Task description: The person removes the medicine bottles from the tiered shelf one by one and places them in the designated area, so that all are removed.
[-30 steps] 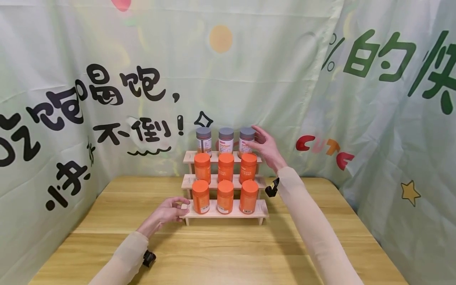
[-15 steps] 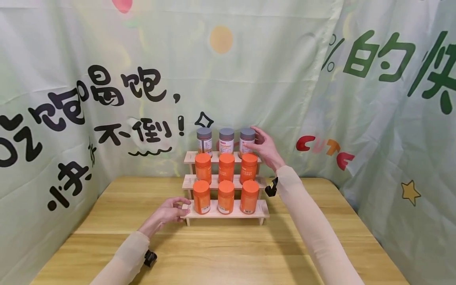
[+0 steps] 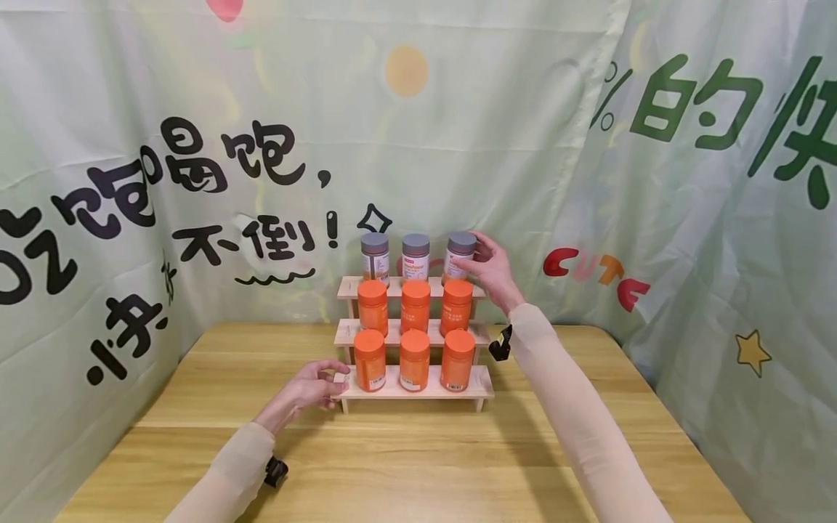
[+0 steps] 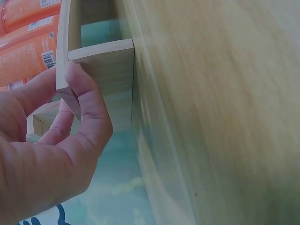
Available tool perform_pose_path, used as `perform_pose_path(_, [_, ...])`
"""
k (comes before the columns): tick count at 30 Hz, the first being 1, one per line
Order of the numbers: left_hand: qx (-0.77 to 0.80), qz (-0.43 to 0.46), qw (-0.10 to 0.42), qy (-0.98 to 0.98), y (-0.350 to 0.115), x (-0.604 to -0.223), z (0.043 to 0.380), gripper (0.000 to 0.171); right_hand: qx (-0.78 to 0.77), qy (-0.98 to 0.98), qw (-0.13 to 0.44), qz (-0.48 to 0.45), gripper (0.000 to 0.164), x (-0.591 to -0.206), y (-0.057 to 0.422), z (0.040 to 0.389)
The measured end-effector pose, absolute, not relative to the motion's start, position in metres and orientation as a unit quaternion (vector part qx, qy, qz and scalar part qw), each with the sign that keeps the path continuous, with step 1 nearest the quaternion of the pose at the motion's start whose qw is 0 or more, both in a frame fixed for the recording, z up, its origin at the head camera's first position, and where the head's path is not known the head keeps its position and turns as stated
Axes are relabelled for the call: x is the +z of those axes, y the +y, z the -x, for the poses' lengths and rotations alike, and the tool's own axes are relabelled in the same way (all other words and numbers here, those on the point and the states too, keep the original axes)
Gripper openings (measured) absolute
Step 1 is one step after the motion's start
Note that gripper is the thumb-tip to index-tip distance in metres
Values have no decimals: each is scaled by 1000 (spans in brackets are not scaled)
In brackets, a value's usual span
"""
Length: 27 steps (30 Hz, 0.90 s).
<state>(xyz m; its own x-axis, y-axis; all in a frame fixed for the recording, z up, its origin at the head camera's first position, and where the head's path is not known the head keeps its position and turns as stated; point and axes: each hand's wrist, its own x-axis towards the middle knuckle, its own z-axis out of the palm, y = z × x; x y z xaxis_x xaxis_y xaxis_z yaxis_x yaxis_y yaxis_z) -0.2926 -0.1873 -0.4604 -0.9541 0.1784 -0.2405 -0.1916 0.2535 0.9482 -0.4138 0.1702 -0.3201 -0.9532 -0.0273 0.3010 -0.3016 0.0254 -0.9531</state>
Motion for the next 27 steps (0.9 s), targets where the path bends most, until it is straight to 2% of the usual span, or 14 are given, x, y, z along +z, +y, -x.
perform_pose_path(16, [603, 10, 157, 782, -185, -458, 293, 36, 683, -700, 167, -127, 64, -320, 199, 407])
perform_pose_path(27, [606, 4, 155, 780, -186, -458, 292, 37, 676, -710, 160, -117, 68, -319, 221, 398])
